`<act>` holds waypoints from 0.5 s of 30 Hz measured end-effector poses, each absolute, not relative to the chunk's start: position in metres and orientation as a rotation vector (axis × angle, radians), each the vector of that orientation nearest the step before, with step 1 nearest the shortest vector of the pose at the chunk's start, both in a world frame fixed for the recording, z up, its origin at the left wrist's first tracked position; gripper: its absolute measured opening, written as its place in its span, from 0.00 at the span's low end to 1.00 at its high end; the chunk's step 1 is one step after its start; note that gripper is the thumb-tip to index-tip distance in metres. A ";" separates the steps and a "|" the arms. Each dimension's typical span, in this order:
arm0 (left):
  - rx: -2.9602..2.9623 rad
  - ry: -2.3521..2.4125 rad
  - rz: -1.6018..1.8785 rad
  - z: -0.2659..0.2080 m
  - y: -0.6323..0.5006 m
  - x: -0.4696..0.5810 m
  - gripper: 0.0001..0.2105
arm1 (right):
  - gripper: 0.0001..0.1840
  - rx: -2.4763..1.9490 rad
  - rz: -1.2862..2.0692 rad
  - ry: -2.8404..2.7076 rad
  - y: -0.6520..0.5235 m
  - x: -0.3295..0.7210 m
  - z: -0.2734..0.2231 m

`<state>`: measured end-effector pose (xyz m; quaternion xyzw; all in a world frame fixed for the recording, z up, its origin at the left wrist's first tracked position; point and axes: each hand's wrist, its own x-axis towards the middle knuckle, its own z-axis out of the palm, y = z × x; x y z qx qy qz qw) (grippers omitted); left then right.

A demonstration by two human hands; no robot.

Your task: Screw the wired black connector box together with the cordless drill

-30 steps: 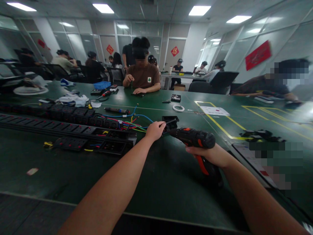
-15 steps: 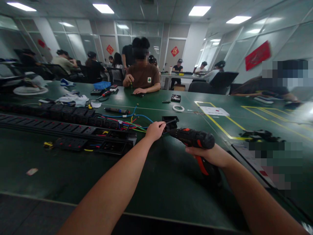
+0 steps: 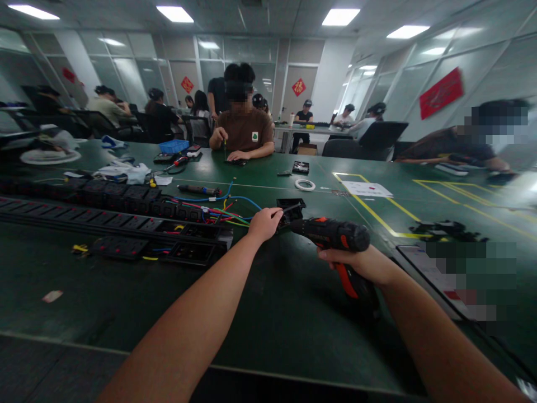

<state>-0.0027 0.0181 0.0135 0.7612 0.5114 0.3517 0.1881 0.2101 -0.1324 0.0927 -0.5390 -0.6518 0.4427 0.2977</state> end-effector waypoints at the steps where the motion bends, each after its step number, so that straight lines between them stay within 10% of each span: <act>1: 2.140 1.440 0.987 0.014 0.018 -0.003 0.20 | 0.16 -1.429 1.175 -1.735 -0.133 0.210 0.092; 15: 2.150 1.431 0.974 0.014 0.018 -0.002 0.19 | 0.16 -1.403 1.176 -1.746 -0.134 0.207 0.093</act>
